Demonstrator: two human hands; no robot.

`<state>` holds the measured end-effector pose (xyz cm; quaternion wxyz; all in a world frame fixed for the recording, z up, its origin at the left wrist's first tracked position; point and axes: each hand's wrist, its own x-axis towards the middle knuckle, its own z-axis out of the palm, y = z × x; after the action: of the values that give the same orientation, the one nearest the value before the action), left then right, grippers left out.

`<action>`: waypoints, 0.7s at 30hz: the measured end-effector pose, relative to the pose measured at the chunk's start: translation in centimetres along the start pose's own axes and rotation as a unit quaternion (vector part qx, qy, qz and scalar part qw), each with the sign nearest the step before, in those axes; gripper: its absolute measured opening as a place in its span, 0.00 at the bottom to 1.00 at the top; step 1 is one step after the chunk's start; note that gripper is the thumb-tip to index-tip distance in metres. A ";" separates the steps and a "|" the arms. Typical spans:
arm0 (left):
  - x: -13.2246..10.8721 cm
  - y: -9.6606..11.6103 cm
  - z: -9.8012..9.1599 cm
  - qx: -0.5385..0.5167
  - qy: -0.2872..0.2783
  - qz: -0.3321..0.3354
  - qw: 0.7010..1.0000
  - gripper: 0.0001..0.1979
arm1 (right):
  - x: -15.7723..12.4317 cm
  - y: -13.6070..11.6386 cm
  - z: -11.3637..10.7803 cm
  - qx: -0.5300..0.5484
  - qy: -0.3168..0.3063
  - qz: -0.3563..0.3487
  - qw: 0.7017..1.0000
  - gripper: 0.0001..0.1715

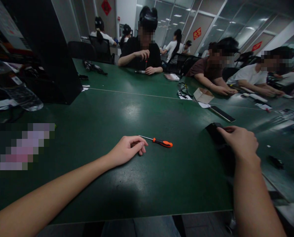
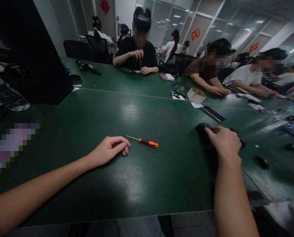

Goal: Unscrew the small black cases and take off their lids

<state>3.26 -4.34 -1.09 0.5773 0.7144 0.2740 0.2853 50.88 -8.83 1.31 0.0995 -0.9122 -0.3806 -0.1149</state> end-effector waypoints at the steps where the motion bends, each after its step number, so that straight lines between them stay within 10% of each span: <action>1: 0.0 0.0 0.0 0.001 0.000 0.000 1.000 0.11 | 0.0 0.0 0.0 -0.003 0.000 -0.003 1.000 0.31; 21: -0.1 -0.2 -0.1 0.008 -0.008 -0.005 1.000 0.10 | -0.8 -0.9 -1.3 -0.046 -0.071 -0.015 0.996 0.32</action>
<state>3.12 -4.28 -1.24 0.5747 0.7200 0.2757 0.2745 49.54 -9.08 2.44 0.0288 -0.9158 -0.3947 -0.0686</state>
